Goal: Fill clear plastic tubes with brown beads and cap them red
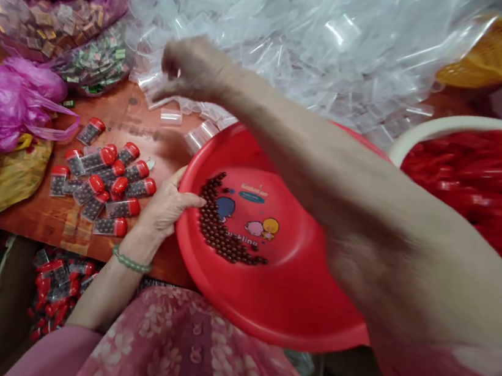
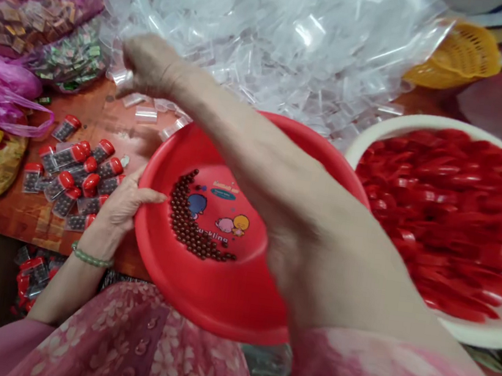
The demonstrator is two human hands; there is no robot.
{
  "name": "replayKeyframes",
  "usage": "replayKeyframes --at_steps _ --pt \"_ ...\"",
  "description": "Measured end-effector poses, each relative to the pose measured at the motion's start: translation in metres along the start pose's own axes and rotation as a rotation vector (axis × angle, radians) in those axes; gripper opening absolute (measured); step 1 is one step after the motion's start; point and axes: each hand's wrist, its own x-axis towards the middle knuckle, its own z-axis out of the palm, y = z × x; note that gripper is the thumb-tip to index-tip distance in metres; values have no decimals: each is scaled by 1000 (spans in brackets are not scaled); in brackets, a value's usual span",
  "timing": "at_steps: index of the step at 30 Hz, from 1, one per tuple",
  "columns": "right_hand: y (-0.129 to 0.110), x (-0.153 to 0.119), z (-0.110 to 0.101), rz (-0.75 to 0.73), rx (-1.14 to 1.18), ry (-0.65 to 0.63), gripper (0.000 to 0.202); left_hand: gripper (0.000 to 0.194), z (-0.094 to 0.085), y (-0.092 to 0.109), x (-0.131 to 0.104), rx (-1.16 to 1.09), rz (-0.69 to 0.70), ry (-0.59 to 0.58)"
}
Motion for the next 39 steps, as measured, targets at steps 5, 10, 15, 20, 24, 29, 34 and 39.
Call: replayKeyframes --at_steps 5,10,15,20,24,29,34,39 --pt "36 -102 -44 -226 77 21 49 68 4 5 -6 150 134 7" --pt "98 -209 7 -77 -102 -389 28 67 7 9 -15 416 299 97" --pt "126 -237 48 167 341 -258 39 60 12 8 -24 520 368 70" --pt "142 -245 36 264 260 -256 32 63 16 7 -32 544 379 113" --pt "160 -255 27 140 46 -385 33 63 19 8 -35 579 420 110" --pt "170 -259 28 -19 -311 -499 28 61 23 11 -39 682 416 115" --pt "154 -254 33 -167 -519 -572 26 56 26 15 -43 689 437 79" --pt "123 -259 50 -225 -485 -662 32 56 28 14 -37 607 485 -6"
